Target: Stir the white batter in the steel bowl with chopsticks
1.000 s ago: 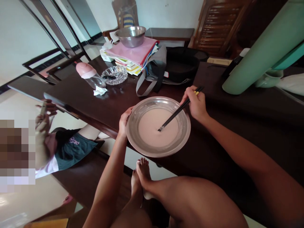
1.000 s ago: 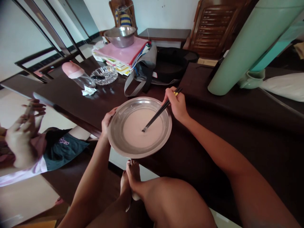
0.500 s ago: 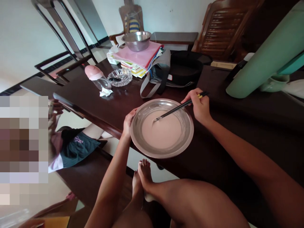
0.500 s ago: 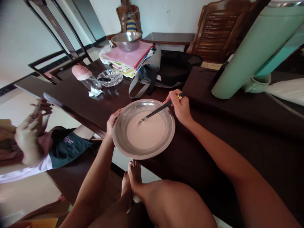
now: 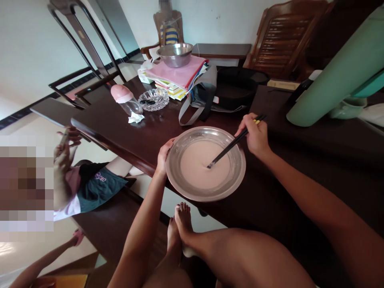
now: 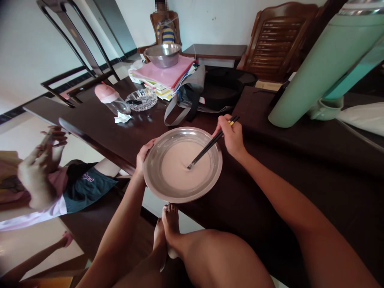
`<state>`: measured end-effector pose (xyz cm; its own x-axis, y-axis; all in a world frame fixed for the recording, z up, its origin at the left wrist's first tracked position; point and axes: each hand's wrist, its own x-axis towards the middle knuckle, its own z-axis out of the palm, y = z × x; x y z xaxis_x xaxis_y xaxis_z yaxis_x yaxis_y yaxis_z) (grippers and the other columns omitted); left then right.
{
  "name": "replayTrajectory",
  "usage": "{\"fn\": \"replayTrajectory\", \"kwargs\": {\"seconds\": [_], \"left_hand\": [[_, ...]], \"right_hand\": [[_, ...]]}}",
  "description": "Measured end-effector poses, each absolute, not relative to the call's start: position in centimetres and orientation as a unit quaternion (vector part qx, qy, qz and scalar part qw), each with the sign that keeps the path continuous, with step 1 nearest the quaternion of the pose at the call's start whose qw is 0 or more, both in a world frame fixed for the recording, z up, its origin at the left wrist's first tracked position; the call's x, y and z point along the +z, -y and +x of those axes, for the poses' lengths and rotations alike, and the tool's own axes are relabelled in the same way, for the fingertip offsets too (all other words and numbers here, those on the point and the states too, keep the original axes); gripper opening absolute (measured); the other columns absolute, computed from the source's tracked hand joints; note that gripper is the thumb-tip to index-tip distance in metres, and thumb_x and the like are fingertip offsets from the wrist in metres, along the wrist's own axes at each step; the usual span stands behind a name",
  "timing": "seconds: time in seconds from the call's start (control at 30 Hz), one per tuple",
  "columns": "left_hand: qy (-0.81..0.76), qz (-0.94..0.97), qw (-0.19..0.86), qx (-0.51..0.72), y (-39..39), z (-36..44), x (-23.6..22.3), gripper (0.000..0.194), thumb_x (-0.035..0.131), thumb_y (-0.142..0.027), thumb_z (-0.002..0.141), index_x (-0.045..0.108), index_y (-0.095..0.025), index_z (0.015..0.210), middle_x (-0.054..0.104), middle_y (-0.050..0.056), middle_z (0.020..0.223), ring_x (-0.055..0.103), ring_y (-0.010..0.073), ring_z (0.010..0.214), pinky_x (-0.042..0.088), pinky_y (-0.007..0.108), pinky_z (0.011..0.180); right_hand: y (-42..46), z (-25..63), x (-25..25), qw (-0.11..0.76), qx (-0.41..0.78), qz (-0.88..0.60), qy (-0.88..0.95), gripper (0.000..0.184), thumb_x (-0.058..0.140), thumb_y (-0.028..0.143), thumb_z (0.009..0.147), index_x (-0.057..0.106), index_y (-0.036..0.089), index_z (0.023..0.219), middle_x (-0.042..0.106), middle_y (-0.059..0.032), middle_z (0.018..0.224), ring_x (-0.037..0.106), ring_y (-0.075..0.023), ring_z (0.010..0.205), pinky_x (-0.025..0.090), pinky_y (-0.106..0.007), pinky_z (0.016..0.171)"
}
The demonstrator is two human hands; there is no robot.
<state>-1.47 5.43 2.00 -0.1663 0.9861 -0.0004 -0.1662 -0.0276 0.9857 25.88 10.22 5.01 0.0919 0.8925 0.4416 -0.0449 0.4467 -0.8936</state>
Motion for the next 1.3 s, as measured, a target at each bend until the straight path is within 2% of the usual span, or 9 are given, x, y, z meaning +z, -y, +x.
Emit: {"fn": "replayTrajectory", "kwargs": {"seconds": [0.1,0.3,0.43,0.63,0.8,0.93,1.1,1.23,1.3], "left_hand": [[-0.490,0.408,0.507,0.581,-5.38,-1.49,2.06,0.035,0.056,-0.040,0.073,0.072,-0.018,0.096,0.073,0.003,0.095,0.064,0.0220,0.090,0.047,0.031,0.086],[-0.495,0.428,0.493,0.574,-5.26,-1.54,2.13,0.034,0.053,-0.039,0.077,0.071,-0.018,0.097,0.073,0.003,0.101,0.063,0.0232,0.100,0.044,0.032,0.094],[-0.497,0.429,0.491,0.573,-5.35,-1.64,2.02,0.036,0.053,-0.040,0.077,0.070,-0.017,0.099,0.072,0.004,0.102,0.063,0.0251,0.102,0.045,0.034,0.092],[-0.508,0.429,0.488,0.565,-5.42,-1.60,2.05,0.037,0.052,-0.041,0.075,0.069,-0.017,0.097,0.072,0.006,0.099,0.063,0.0261,0.100,0.047,0.035,0.088],[-0.510,0.419,0.490,0.570,-5.41,-1.58,1.99,0.037,0.053,-0.042,0.075,0.069,-0.018,0.099,0.072,0.005,0.101,0.063,0.0257,0.100,0.047,0.034,0.087],[-0.508,0.420,0.494,0.567,-5.43,-1.63,1.93,0.037,0.052,-0.041,0.076,0.069,-0.018,0.099,0.072,0.005,0.101,0.063,0.0260,0.102,0.047,0.034,0.088],[-0.507,0.410,0.498,0.572,-5.45,-1.65,1.85,0.035,0.053,-0.041,0.076,0.070,-0.019,0.099,0.073,0.004,0.099,0.064,0.0251,0.101,0.047,0.032,0.086],[-0.504,0.415,0.496,0.573,-5.44,-1.68,1.71,0.036,0.052,-0.041,0.077,0.070,-0.019,0.099,0.073,0.004,0.099,0.064,0.0253,0.099,0.048,0.033,0.084],[-0.505,0.421,0.492,0.570,-5.46,-1.74,1.65,0.037,0.052,-0.041,0.076,0.070,-0.018,0.099,0.073,0.005,0.101,0.064,0.0256,0.099,0.048,0.033,0.085]], "right_hand": [[-9.95,25.63,5.08,0.590,0.392,-0.364,0.605,0.038,0.054,0.049,0.087,0.059,0.019,0.063,0.060,0.0029,0.054,0.058,-0.0086,0.050,0.045,-0.022,0.051],[-10.15,25.94,5.09,0.637,0.365,-0.375,0.566,0.042,0.054,0.047,0.087,0.052,0.019,0.057,0.053,0.0052,0.046,0.049,-0.0057,0.042,0.035,-0.020,0.043],[-9.86,25.63,5.12,0.584,0.403,-0.368,0.601,0.038,0.054,0.050,0.087,0.058,0.019,0.064,0.058,0.0036,0.050,0.057,-0.0085,0.050,0.043,-0.021,0.049],[-10.26,25.95,5.08,0.633,0.371,-0.389,0.557,0.041,0.055,0.051,0.085,0.052,0.020,0.059,0.054,0.0049,0.045,0.051,-0.0071,0.041,0.035,-0.021,0.042],[-10.01,25.76,5.21,0.597,0.393,-0.369,0.594,0.037,0.053,0.049,0.087,0.059,0.020,0.066,0.058,0.0041,0.048,0.057,-0.0082,0.048,0.041,-0.021,0.048],[-10.15,25.82,5.19,0.638,0.361,-0.378,0.565,0.041,0.054,0.048,0.087,0.052,0.020,0.058,0.049,0.0062,0.042,0.048,-0.0061,0.040,0.032,-0.020,0.041],[-9.97,25.69,5.22,0.585,0.398,-0.375,0.599,0.038,0.053,0.052,0.086,0.057,0.020,0.066,0.054,0.0050,0.048,0.055,-0.0079,0.046,0.042,-0.021,0.047],[-10.24,25.95,5.31,0.637,0.340,-0.400,0.564,0.042,0.052,0.056,0.085,0.051,0.021,0.061,0.052,0.0050,0.048,0.054,-0.0080,0.045,0.041,-0.021,0.045],[-10.15,25.89,5.34,0.635,0.352,-0.400,0.560,0.044,0.052,0.056,0.085,0.048,0.021,0.058,0.051,0.0053,0.047,0.052,-0.0076,0.042,0.040,-0.022,0.043]]}}
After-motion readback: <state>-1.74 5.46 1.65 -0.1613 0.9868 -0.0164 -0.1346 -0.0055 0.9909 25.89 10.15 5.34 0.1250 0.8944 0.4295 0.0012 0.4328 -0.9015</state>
